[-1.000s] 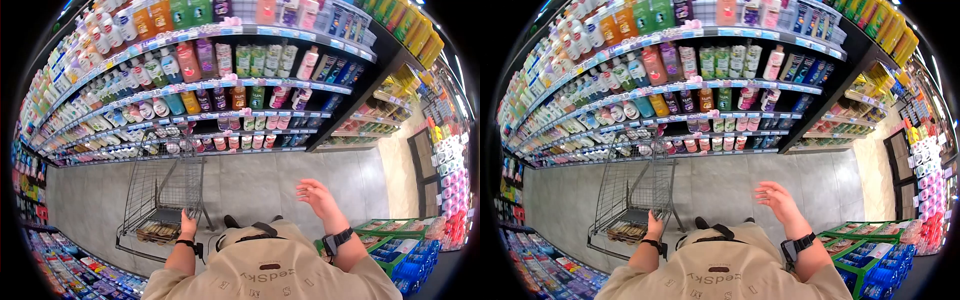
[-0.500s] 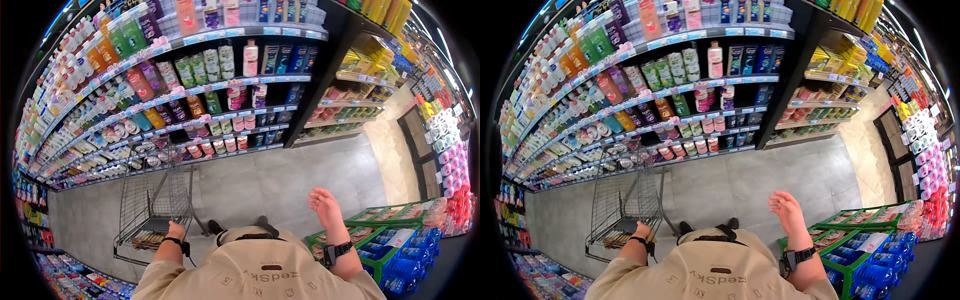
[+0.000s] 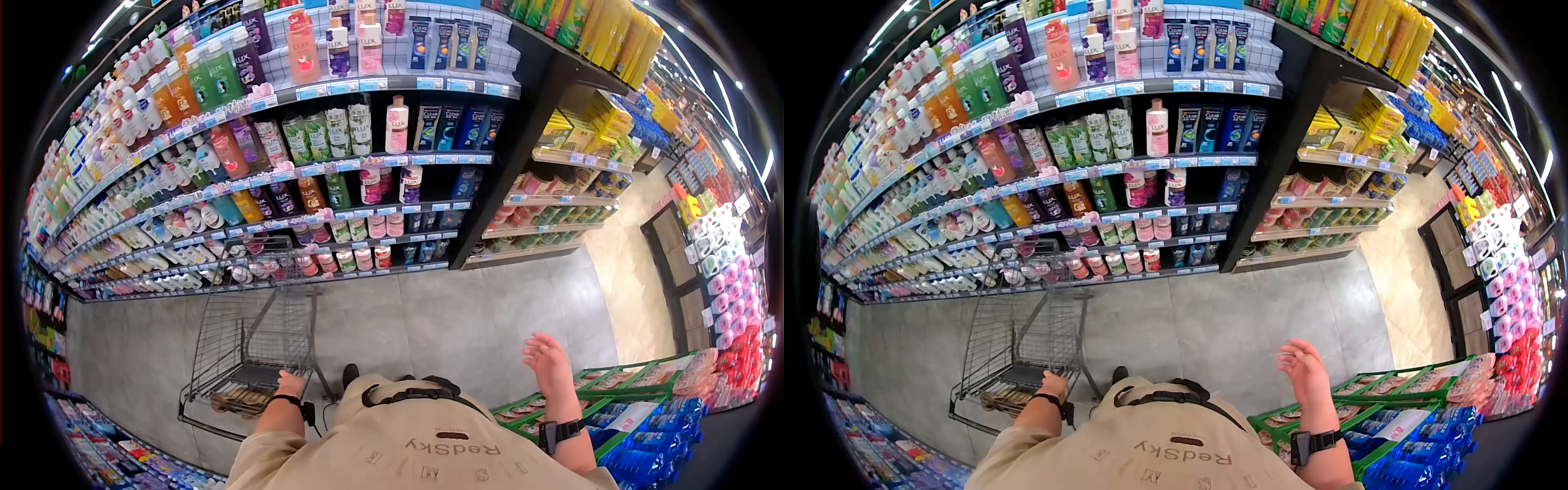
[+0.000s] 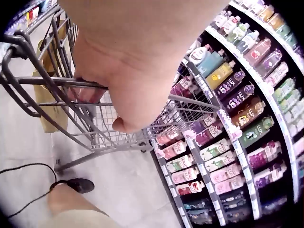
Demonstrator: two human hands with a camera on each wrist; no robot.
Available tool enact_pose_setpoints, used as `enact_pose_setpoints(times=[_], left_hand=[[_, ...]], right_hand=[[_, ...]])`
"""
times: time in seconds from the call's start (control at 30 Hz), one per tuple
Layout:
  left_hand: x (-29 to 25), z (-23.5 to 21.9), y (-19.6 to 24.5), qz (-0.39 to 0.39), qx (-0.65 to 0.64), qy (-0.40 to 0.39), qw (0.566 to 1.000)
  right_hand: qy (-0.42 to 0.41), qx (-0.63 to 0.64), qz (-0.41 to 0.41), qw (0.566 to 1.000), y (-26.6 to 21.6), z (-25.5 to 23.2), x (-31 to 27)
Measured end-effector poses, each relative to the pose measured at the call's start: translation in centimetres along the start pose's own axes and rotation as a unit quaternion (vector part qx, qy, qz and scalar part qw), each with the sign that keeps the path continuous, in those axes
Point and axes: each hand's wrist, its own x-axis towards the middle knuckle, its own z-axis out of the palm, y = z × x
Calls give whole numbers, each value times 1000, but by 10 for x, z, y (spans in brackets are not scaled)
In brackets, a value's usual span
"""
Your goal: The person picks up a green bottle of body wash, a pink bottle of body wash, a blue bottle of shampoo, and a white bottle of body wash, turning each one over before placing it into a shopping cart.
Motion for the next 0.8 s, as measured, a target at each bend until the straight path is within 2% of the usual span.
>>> enact_pose_setpoints(times=[0.2,0.3,0.37,0.53,0.73,0.8], left_hand=[[-9,19,9,26,18,-33,999],[-14,37,18,37,7,-20,999],[-38,33,25,30,19,-1,999],[-39,43,28,34,49,11,998],[-54,38,36,31,35,5,999],[-49,43,31,45,47,47,997]], right_hand=[[-2,-1,-49,999,-20,14,4],[-11,-8,-48,999,-13,8,4],[0,-10,-28,1000,-3,3,3],[5,12,5,1000,14,0,5],[2,-12,4,1000,4,6,13],[-3,-18,0,1000,2,7,14]])
